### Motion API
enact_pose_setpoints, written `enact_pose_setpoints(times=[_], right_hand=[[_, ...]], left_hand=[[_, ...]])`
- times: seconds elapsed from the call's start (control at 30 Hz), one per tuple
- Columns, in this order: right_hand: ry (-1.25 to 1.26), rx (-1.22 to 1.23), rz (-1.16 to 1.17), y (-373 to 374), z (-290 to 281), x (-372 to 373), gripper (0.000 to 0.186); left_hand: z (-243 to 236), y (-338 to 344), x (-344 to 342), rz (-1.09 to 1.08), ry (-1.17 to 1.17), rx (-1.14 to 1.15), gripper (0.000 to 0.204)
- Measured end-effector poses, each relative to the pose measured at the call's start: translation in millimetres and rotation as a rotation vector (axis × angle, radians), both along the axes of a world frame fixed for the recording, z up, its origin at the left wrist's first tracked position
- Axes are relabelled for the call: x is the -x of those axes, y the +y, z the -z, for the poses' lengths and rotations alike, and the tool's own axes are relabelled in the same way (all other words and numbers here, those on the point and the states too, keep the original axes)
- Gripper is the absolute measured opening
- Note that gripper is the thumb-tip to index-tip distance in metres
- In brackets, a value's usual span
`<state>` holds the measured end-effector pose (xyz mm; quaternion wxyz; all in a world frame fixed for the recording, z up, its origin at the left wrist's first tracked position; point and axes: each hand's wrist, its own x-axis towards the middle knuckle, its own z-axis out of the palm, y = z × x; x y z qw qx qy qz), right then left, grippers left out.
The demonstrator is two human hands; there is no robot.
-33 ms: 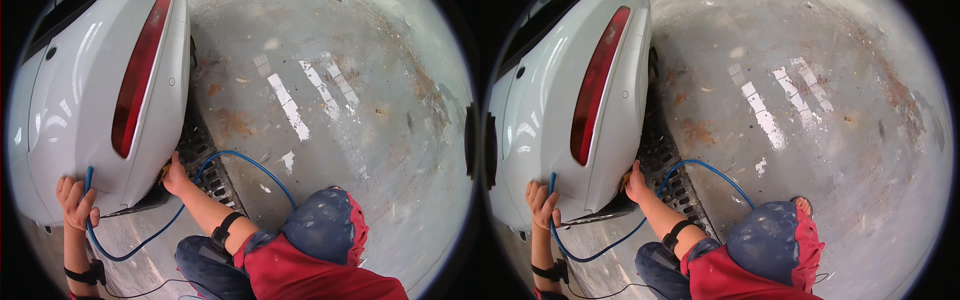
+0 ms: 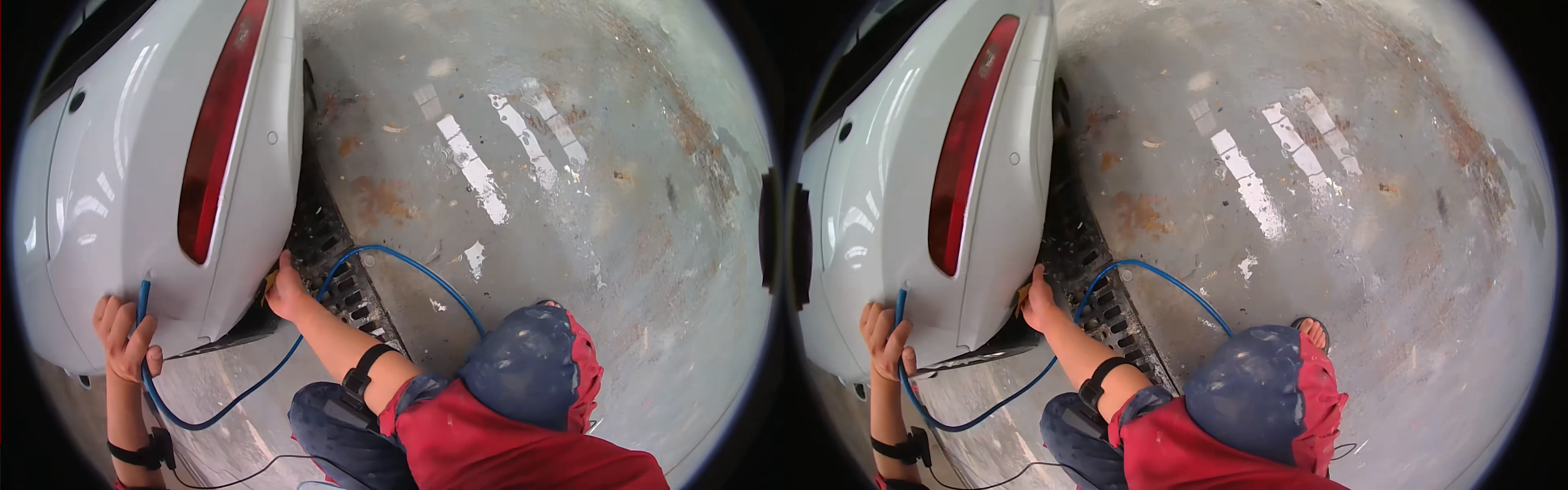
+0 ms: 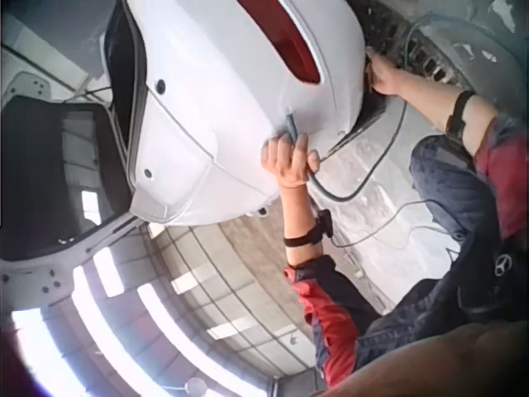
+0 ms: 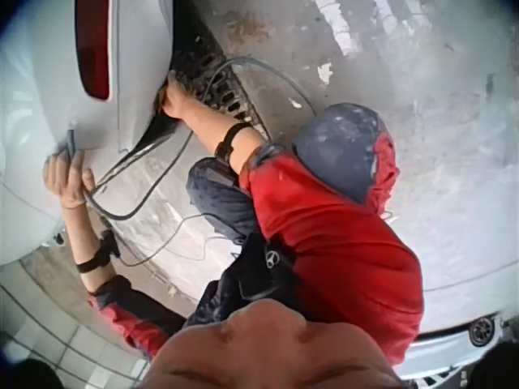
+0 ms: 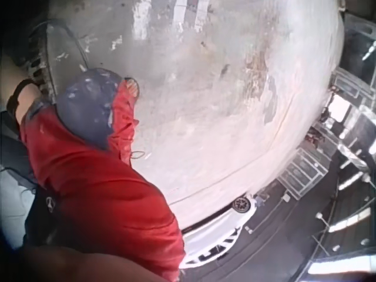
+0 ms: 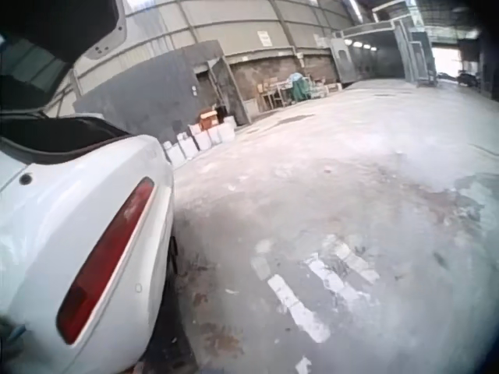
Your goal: Sanding the rear bumper area of a white car during detailing.
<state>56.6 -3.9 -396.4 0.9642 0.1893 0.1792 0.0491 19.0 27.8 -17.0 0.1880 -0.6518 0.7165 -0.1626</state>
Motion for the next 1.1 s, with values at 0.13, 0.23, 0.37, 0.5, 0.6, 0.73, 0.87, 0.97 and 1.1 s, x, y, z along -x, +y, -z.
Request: enact_pose_setpoints(times=[0.13, 0.23, 0.37, 0.5, 0.6, 0.73, 0.87, 0.97, 1.1], right_hand=[[0.054, 0.061, -0.224, -4, -9, 4, 0.068], [0.127, 0.013, -0.314, -21, -22, 5, 0.065], [0.245, -0.09, -0.266, -46, -46, 10, 0.069], [0.277, -0.048, -0.238, -85, -71, 26, 0.067], [0.344, 0.245, -0.138, -130, -97, 41, 0.067], [0.308, 0.779, 0.097, -169, -121, 49, 0.066], [0.291, 1.301, 0.464, -164, -125, 52, 0.065], [0.274, 1.155, 0.512, -172, -121, 44, 0.065], [0.189, 1.071, 0.169, -232, -115, 10, 0.07]], left_hand=[[-39, -33, 8, -0.007, 0.042, -0.012, 0.047], [-73, -65, 2, -0.057, -0.061, -0.087, 0.047], [-93, -92, -20, -0.102, -0.05, -0.004, 0.048], [-92, -91, -37, -0.098, -0.226, -0.095, 0.046], [-92, -79, -42, -0.03, -0.307, -0.103, 0.046], [-98, -62, -39, -0.197, -0.172, -0.15, 0.053], [-100, -57, -35, -0.269, -0.202, -0.172, 0.051], [-98, -66, -34, -0.253, -0.177, -0.163, 0.049], [-95, -95, -33, -0.158, -0.22, -0.211, 0.048]])
